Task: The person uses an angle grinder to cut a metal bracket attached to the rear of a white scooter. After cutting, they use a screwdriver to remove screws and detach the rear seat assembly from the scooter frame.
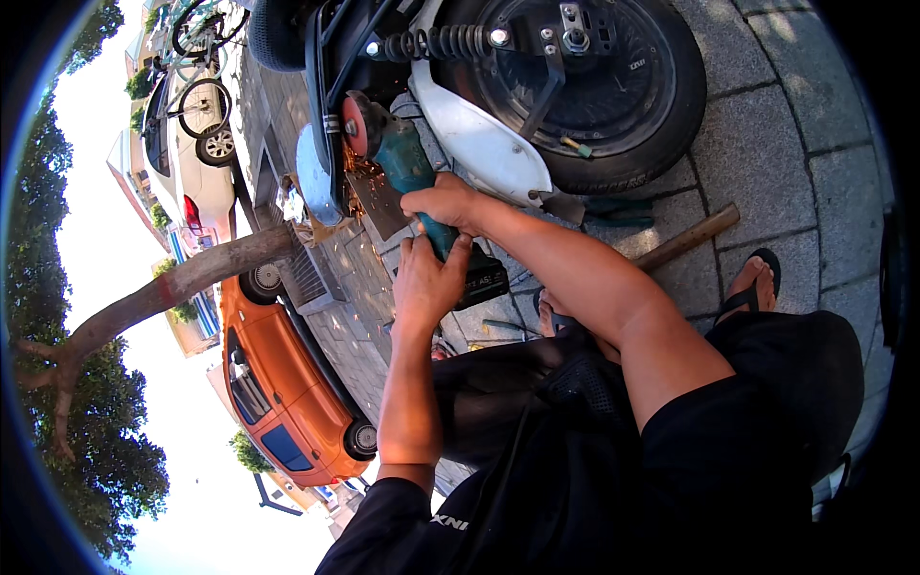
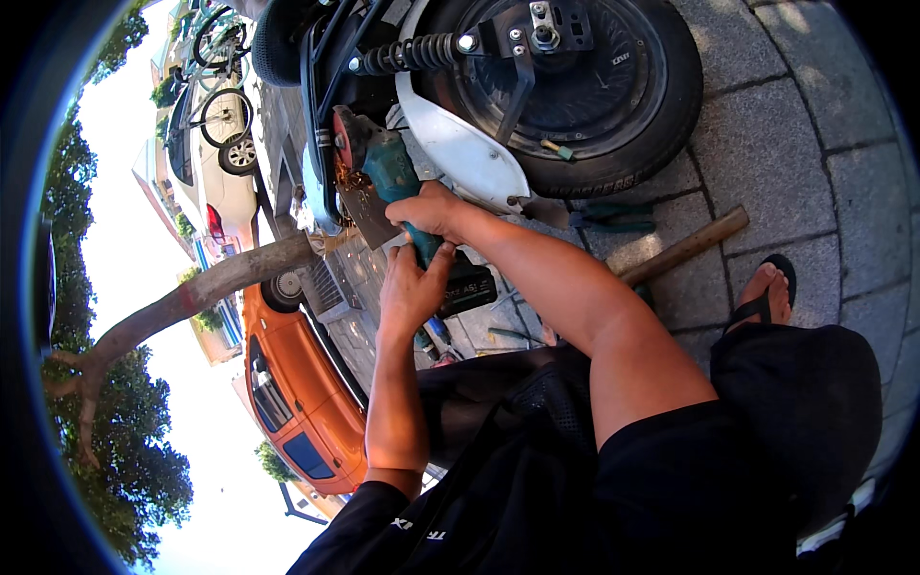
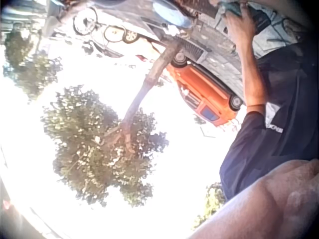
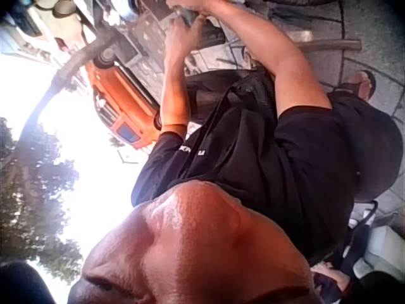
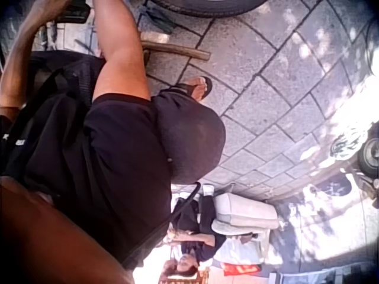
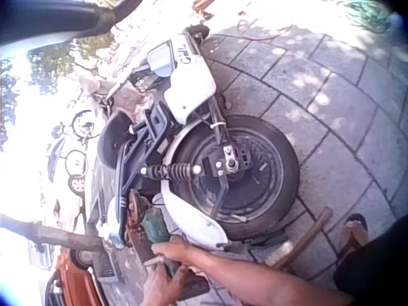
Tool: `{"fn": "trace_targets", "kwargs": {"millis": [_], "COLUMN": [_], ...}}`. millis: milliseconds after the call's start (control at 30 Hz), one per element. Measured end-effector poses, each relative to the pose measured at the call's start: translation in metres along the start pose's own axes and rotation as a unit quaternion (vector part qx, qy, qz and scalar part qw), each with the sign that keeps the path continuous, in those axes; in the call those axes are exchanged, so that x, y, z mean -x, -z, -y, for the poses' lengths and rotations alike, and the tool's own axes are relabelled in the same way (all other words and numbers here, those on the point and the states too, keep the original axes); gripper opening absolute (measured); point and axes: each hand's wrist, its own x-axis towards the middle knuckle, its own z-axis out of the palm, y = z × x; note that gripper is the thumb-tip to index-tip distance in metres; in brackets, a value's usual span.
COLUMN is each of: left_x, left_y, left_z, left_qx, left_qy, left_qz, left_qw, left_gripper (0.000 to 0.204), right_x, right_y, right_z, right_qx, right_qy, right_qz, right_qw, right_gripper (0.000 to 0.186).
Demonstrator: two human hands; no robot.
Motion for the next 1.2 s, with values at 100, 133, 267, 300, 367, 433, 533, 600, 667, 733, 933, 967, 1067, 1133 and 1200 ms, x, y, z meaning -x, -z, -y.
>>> {"fn": "trace_targets", "kwargs": {"millis": [100,133,267,300,367,433,533,600,667,733,933,967,1067,1133,1200], "left_x": [-0.001,-0.001,-0.002,-0.002,-0.002,-0.002,-0.003,-0.003,-0.003,-0.002,0.002,0.004,0.005,0.004,0.004], "left_y": [-0.001,-0.001,0.0,0.001,0.0,-0.001,-0.002,-0.002,-0.002,-0.001,-0.001,0.0,0.001,0.001,0.001], "left_z": [0.003,0.003,0.0,0.0,0.002,0.003,0.004,0.007,0.007,0.006,0.005,0.004,0.001,0.001,0.003], "left_qx": [0.002,0.003,0.005,0.006,0.011,0.015,0.018,0.02,0.027,0.031,0.032,0.029,0.022,0.019,0.017], "left_qy": [-0.009,-0.009,-0.006,-0.003,-0.007,-0.011,-0.018,-0.021,-0.021,-0.018,-0.013,-0.012,-0.004,-0.003,-0.008], "left_qz": [-0.009,-0.009,-0.001,0.002,-0.002,-0.006,-0.012,-0.013,-0.007,-0.004,-0.002,-0.002,0.0,-0.002,-0.007], "left_qw": [1.0,1.0,1.0,1.0,1.0,1.0,1.0,0.999,0.999,0.999,0.999,0.999,1.0,1.0,1.0], "left_gripper": [0.07,0.07,0.07,0.07,0.069,0.069,0.068,0.068,0.068,0.067,0.066,0.066,0.067,0.067,0.067], "right_x": [0.001,0.002,0.004,0.006,0.007,0.004,0.001,0.003,0.006,0.009,0.006,0.007,0.009,0.011,0.01], "right_y": [0.0,0.0,0.001,-0.001,-0.001,0.0,0.0,-0.001,-0.001,-0.001,-0.003,-0.003,-0.002,-0.003,-0.004], "right_z": [0.002,0.003,0.005,0.006,0.007,0.005,0.003,0.004,0.006,0.008,0.0,-0.001,0.0,0.004,0.005], "right_qx": [0.005,0.007,0.004,-0.003,-0.002,0.015,0.001,0.004,0.011,0.021,-0.018,-0.019,-0.02,-0.018,-0.014], "right_qy": [-0.001,-0.003,0.0,0.006,0.005,-0.009,-0.004,-0.002,-0.005,-0.014,-0.007,-0.008,-0.01,-0.009,-0.01], "right_qz": [-0.003,-0.004,-0.01,-0.009,-0.01,-0.015,-0.019,-0.019,-0.017,-0.015,-0.021,-0.022,-0.021,-0.016,-0.019], "right_qw": [1.0,1.0,1.0,1.0,1.0,1.0,1.0,1.0,1.0,1.0,1.0,1.0,1.0,1.0,1.0], "right_gripper": [0.015,0.015,0.016,0.016,0.016,0.016,0.017,0.017,0.017,0.017,0.016,0.016,0.016,0.016,0.016]}}
